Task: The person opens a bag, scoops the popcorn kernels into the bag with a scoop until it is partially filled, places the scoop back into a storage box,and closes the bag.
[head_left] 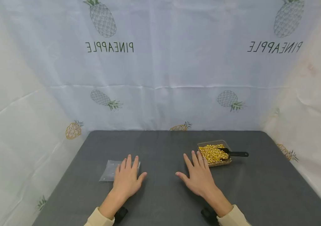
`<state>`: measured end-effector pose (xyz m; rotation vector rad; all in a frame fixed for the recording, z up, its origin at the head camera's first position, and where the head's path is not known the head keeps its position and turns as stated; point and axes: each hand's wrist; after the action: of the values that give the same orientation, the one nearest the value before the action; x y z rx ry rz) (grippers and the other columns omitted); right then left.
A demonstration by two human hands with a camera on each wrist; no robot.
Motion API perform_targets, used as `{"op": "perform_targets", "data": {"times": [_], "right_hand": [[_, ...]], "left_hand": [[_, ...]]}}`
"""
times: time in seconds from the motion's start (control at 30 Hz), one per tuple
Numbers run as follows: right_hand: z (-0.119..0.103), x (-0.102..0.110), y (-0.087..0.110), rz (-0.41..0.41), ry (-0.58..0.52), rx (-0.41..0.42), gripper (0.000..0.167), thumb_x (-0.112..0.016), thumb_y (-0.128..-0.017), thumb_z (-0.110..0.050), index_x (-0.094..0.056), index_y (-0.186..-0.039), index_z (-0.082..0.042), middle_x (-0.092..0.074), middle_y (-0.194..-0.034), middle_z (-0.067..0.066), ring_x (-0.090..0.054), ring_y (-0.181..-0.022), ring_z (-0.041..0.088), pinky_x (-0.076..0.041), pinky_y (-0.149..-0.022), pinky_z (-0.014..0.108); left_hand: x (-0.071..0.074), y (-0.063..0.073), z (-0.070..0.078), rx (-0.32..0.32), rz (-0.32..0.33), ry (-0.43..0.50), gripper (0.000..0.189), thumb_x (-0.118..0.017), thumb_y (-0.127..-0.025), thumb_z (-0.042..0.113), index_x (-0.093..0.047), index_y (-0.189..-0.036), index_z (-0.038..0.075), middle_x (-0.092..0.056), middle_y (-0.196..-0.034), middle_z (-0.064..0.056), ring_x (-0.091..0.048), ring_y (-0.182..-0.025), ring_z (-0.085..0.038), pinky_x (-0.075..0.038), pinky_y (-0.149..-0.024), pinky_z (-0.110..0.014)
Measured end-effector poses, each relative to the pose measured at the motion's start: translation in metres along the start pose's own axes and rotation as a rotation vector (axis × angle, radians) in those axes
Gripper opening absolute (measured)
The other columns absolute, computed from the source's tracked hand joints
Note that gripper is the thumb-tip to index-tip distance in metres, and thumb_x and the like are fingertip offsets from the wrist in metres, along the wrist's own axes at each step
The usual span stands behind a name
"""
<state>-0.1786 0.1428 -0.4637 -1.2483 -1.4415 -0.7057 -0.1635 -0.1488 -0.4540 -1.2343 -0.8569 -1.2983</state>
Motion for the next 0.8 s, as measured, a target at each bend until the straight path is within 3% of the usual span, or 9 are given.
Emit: {"op": "perform_targets", "data": {"times": [0.37, 0.57, 0.8], "right_hand": [[-0.022, -0.006, -0.016, -0.032, -0.038, 0.047, 0.078, -0.053, -0.100, -0.059, -0.040, -0.156, -0.007, -0.027, -0.162, 0.027, -0.016, -0.152, 0.043, -0.015, -0.121, 0.057], [-0.033, -0.010, -0.022, -0.080, -0.061, 0.057, 0.075, -0.053, -0.102, -0.056, -0.040, -0.156, -0.007, -0.028, -0.162, 0.026, -0.017, -0.152, 0.042, -0.016, -0.122, 0.055], [-0.043, -0.018, -0.029, -0.123, -0.117, 0.068, 0.074, -0.051, -0.102, -0.057, -0.041, -0.155, -0.007, -0.030, -0.161, 0.026, -0.019, -0.152, 0.041, -0.018, -0.121, 0.055]], "left_hand": [[0.006, -0.004, -0.013, 0.142, -0.124, -0.016, 0.079, -0.064, -0.097, 0.050, -0.041, -0.153, 0.000, -0.034, -0.155, -0.033, -0.037, -0.138, -0.051, -0.035, -0.098, -0.074], [0.005, -0.005, -0.018, 0.166, -0.139, -0.014, 0.076, -0.063, -0.098, 0.049, -0.043, -0.152, -0.002, -0.035, -0.153, -0.034, -0.037, -0.136, -0.053, -0.037, -0.096, -0.075], [0.003, -0.001, -0.022, 0.183, -0.110, 0.070, 0.072, -0.067, -0.096, 0.045, -0.048, -0.144, -0.004, -0.042, -0.147, -0.033, -0.041, -0.132, -0.053, -0.040, -0.093, -0.074]]}}
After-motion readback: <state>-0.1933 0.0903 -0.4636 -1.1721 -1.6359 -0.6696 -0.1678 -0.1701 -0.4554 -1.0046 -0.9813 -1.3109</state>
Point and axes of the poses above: each hand's wrist, its own y-axis away from the middle knuckle, its own x-axis out of the back of the hand, z = x × y
